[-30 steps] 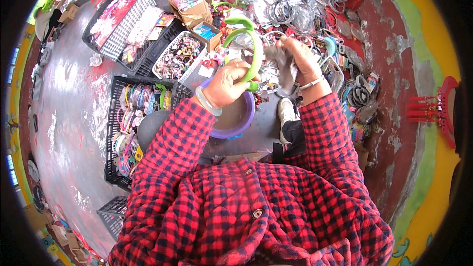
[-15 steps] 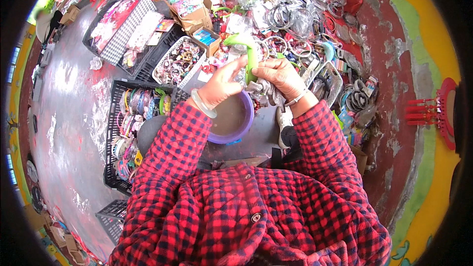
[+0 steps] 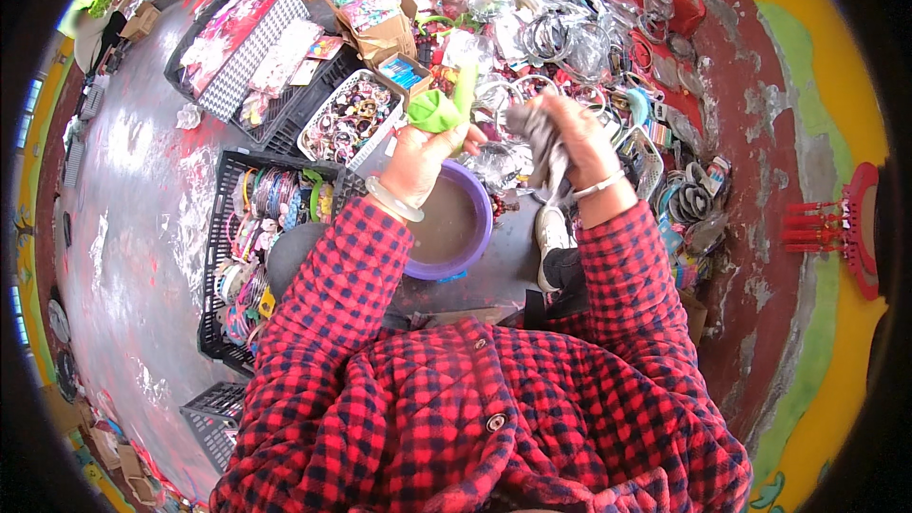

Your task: The person sits on the floor and cleans a green hair accessory by hand. They rub the item with a cloth, dip it into a purple bucket of water, and then place it into a black crate filled with other hair accessories.

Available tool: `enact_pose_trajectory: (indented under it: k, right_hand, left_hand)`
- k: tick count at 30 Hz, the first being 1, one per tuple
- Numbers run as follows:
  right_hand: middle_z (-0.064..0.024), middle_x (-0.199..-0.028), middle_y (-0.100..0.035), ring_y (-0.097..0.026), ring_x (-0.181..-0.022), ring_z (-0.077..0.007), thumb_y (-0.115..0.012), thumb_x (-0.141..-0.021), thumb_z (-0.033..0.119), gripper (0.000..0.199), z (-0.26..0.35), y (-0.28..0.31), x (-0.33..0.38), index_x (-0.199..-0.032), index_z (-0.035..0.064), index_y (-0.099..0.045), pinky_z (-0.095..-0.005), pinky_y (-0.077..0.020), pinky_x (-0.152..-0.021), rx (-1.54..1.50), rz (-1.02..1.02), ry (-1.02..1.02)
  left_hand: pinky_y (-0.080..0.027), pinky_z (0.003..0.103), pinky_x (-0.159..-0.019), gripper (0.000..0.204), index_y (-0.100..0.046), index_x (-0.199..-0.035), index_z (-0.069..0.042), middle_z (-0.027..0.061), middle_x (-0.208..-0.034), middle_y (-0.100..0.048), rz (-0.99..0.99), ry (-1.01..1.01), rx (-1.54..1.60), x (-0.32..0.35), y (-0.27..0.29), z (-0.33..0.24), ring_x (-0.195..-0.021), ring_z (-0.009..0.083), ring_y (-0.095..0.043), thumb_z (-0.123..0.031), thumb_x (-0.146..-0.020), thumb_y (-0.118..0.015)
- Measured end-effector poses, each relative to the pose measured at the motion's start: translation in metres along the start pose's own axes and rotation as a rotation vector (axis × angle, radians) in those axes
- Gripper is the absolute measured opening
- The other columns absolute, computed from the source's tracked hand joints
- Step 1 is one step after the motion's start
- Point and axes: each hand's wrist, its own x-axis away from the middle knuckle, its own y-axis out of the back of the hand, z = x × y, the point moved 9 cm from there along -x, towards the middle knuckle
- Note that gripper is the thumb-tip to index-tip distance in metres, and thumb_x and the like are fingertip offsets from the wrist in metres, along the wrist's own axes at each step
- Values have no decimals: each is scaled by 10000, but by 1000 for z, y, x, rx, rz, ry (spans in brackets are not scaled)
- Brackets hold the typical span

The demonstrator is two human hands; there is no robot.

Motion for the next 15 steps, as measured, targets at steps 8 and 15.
enact_pose_trajectory:
  k: [8, 15]
  right_hand:
    - [-28, -937, -585, -560, -823, -110, -626, -776, 26, 342, 51, -1, 13, -1109, 49, -553, -226, -456, -732, 395, -95, 545]
    - [-108, -948, -601, -576, -869, -242, -567, -697, -11, 328, 23, -41, 17, -1016, 54, -605, -308, -454, -779, 1062, 3, 738]
  left_hand:
    - [-452, 226, -604, 89, -532, -950, -25, 61, -796, -593, 188, 59, -90, 7, -34, 21, -644, 99, -534, -38, -863, -518]
    - [-427, 217, -554, 86, -534, -950, -37, 33, -766, -570, 185, 77, -183, 9, -30, 32, -612, 85, -515, -44, -868, -507]
